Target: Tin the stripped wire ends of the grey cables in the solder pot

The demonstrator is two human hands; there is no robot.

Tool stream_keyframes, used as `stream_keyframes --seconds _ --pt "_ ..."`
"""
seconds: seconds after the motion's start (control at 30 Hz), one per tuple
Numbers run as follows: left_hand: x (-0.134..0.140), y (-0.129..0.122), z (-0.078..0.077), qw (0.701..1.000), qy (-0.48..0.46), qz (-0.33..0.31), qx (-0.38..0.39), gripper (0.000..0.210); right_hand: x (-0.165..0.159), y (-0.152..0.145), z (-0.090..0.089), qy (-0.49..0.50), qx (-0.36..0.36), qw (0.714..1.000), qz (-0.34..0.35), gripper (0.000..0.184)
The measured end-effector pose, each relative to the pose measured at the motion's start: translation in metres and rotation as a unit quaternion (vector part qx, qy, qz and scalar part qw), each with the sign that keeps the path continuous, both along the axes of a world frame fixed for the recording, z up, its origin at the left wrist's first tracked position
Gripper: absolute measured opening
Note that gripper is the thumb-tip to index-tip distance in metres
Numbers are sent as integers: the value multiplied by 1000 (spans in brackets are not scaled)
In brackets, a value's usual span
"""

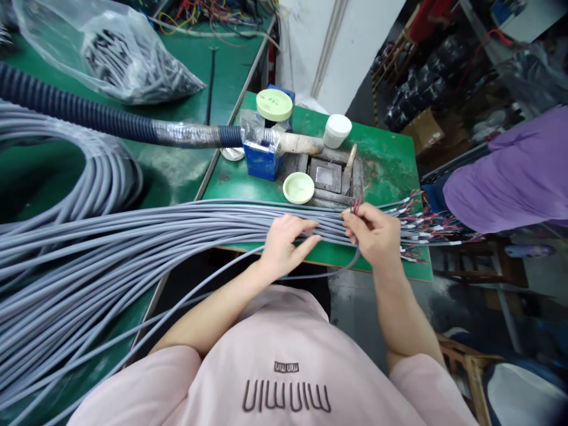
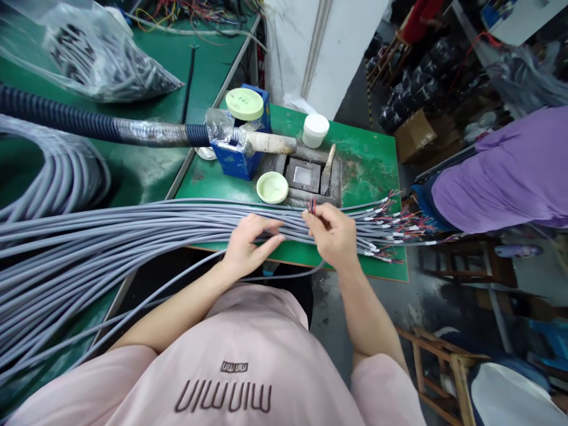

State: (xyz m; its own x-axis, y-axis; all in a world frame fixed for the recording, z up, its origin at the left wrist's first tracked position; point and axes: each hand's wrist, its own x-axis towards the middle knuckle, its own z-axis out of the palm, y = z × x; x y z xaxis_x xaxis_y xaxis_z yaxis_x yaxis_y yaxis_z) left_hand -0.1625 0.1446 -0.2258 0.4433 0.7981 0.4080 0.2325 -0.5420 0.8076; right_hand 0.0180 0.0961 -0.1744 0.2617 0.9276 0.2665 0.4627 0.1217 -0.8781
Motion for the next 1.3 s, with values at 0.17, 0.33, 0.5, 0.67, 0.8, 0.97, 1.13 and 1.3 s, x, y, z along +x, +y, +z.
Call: stream_keyframes --seconds 0.17,0.33,0.5,0.67,0.8,0.97,1.13,1.3 --pt "-24 19 -5 961 224 104 126 44 9 67 34 -251 -51 963 89 28" --pt "-28 18 -10 950 268 85 138 44 -5 121 27 -400 -135 895 145 22" --pt "-28 18 -21 952 231 111 168 41 -22 142 12 -507 -193 825 157 25" --pt "-28 18 -26 951 221 115 183 42 -32 145 7 -547 -204 795 165 28" --pt "-28 18 -25 953 217 113 178 42 -34 144 5 -558 -209 787 160 30" --pt "-29 18 -25 956 211 108 173 41 -35 145 1 -564 -219 783 143 30" --pt "-29 18 -25 961 206 100 154 42 -29 143 7 -547 -205 800 138 26" --pt "-30 18 -26 960 212 97 152 42 14 141 26 -467 -161 867 68 23"
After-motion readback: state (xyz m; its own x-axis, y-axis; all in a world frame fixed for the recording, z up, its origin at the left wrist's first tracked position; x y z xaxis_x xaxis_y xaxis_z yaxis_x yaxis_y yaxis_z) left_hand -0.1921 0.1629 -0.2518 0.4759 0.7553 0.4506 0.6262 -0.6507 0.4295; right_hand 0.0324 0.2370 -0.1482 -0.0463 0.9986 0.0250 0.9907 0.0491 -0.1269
